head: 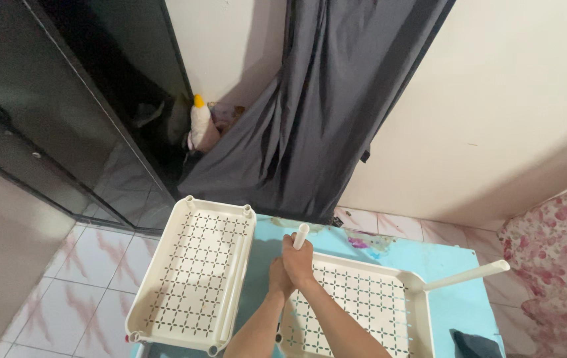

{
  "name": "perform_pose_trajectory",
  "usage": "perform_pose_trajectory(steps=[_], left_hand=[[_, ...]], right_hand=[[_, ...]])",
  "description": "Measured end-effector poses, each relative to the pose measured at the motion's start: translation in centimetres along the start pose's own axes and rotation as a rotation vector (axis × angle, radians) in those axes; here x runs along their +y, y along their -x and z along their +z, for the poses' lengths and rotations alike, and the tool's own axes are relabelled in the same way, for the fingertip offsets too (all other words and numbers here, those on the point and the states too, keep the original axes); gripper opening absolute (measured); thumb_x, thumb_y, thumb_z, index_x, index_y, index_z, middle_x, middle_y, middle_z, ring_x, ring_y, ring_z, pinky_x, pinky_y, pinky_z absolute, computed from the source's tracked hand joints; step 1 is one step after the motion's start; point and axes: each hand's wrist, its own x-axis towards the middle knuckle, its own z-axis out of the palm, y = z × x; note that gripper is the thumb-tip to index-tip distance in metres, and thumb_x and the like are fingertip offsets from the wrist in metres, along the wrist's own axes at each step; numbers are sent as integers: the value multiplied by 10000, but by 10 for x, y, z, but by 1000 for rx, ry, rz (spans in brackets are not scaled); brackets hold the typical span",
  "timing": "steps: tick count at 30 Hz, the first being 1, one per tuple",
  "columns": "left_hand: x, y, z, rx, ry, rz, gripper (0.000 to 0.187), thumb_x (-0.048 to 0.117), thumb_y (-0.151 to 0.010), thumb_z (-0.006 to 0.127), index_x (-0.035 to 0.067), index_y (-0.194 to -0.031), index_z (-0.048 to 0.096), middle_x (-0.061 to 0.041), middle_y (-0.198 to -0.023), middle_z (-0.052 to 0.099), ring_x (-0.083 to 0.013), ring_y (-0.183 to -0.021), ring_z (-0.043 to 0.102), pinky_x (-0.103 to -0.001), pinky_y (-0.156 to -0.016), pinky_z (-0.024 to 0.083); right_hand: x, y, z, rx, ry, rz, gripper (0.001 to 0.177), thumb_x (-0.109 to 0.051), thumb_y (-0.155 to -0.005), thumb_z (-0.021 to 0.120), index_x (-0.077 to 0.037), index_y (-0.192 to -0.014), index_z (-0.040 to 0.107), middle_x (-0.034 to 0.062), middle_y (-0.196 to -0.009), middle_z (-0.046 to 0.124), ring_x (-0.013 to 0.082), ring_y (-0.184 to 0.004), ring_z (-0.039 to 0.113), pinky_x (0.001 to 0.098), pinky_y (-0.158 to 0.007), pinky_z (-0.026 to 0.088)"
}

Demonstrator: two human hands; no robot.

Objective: The person assembles a white plastic storage rack by inserting vertical poles into a perforated tray and attaching black feet to the corners. The person then wipes the tray surface with a dark cloth.

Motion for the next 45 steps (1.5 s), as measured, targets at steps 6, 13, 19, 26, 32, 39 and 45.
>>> perform_pose_trajectory(steps=[6, 13, 19, 26, 32, 39, 45], left_hand=[[19, -6, -20, -7, 287, -414, 189, 142, -905, 624, 55, -1059, 688, -184, -952, 747, -382, -949, 702, -484, -839, 562], [39, -4, -47, -83, 233, -447, 399, 289, -901, 709, 93, -1241, 637, -144, -1080, 732, -360, -1022, 684, -471, -896, 541], [73, 4, -97, 28, 148, -99, 749, 203, -730, 802, 13, -1395, 512, -186, -1313, 618, -339, -1080, 652, -484, -995, 480], [107, 43, -151, -69, 555, -64, 462, 237, -878, 768, 10, -1256, 630, -164, -1148, 744, -275, -1047, 732, -389, -877, 578], [112, 93, -166, -86, 621, -118, 282, 213, -911, 733, 37, -1130, 718, -129, -897, 802, -210, -819, 794, -325, -740, 595], [85, 160, -172, -187, 601, -264, 275, 247, -903, 746, 41, -1086, 754, -97, -794, 772, -177, -711, 719, -306, -671, 563], [69, 191, -189, -247, 569, -435, 276, 249, -880, 717, 78, -1097, 730, -68, -817, 778, -169, -710, 754, -308, -674, 583]], right_hand=[[-5, -32, -36, -475, -227, 38, 378, -66, -829, 678, -76, -542, 433, -28, -502, 439, 92, -459, 409, 312, -439, 348], [-38, -45, -60, -437, -134, -116, 423, -61, -837, 702, -101, -535, 408, -32, -502, 447, 62, -469, 414, 276, -444, 330], [-68, -33, -68, -360, -268, 15, 384, -67, -838, 703, -113, -570, 433, -9, -506, 452, 98, -442, 434, 291, -432, 354], [-113, 12, -70, -342, -324, 101, 380, -91, -861, 708, -117, -603, 430, 1, -516, 453, 115, -443, 440, 297, -441, 385], [-121, 68, -75, -431, -414, 114, 197, -65, -861, 684, -107, -934, 506, 34, -689, 537, 133, -526, 523, 307, -538, 518], [-77, 142, -70, -307, -14, -26, 450, -90, -905, 663, -7, -1309, 484, 70, -1007, 632, 157, -800, 712, 337, -671, 623], [-39, 172, -40, -248, 128, 74, 588, -142, -892, 740, -54, -1435, 533, 125, -972, 680, 172, -715, 694, 326, -562, 590]])
